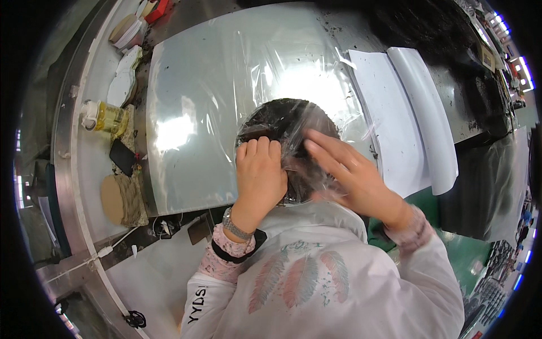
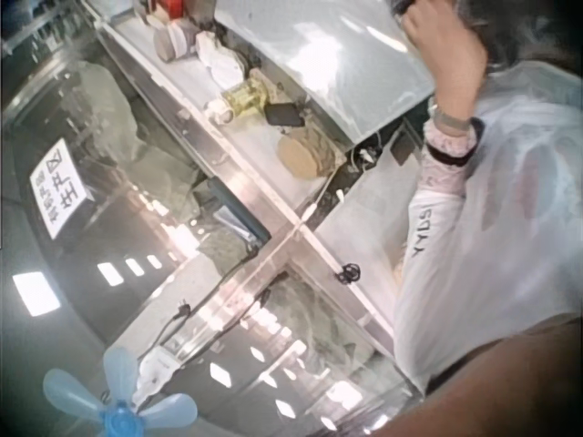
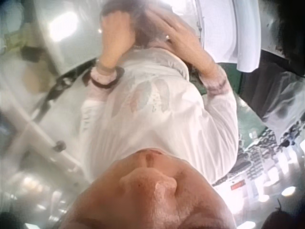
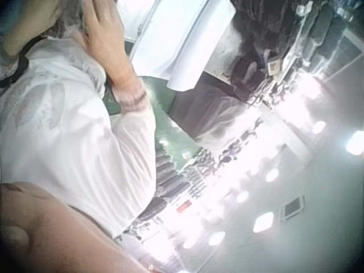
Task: The person repeatedly places a dark, round food item into a metal ring mold on a stainless steel table, presses it down, wraps it in plastic film, and applies a round paper label. The process is repeated multiple times with new items and fresh plastic film.
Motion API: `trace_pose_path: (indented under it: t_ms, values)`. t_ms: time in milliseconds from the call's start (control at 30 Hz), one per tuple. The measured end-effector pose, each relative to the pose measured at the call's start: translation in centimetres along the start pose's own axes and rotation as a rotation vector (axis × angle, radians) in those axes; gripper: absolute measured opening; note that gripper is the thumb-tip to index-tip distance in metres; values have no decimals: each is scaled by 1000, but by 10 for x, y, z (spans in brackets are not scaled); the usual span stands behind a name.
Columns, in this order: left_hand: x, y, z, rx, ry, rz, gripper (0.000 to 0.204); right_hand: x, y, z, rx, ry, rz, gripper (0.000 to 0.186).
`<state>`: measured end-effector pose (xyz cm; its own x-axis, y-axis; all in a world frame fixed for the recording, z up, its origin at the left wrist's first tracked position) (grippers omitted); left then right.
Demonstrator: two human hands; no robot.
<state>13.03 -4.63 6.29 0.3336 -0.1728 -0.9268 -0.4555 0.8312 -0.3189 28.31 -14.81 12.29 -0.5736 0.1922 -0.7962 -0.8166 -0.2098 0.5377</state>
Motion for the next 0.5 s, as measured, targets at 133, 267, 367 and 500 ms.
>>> trace_pose_path:
  t_ms: [133,267,367,500]
  values:
    - [-21,8,-10,68,-135,-282,70,57,-26,46,47,78,-155,56]
    - [-24,-8,-5,56,-212,-269,108,79,-33,57,-14,78,-238,48]
    - [-2,-13,-3,-3,-169,-116,116,49,-29,60,-97,-30,-40,37]
    - [-1,-12,-2,-19,-154,-96,98,-5,-111,-6,463,-744,496,28]
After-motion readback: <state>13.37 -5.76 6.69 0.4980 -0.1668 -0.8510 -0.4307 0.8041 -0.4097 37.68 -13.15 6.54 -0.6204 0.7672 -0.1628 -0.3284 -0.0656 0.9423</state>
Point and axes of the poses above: each hand's wrist, its own z-axis towards the middle knuckle, its own x-axis out of the palm, y = z × x, the point moved 5 cm from there along z, towards the middle knuckle, and after that the axes turned 8 degrees about x, right-handed, at the moved point
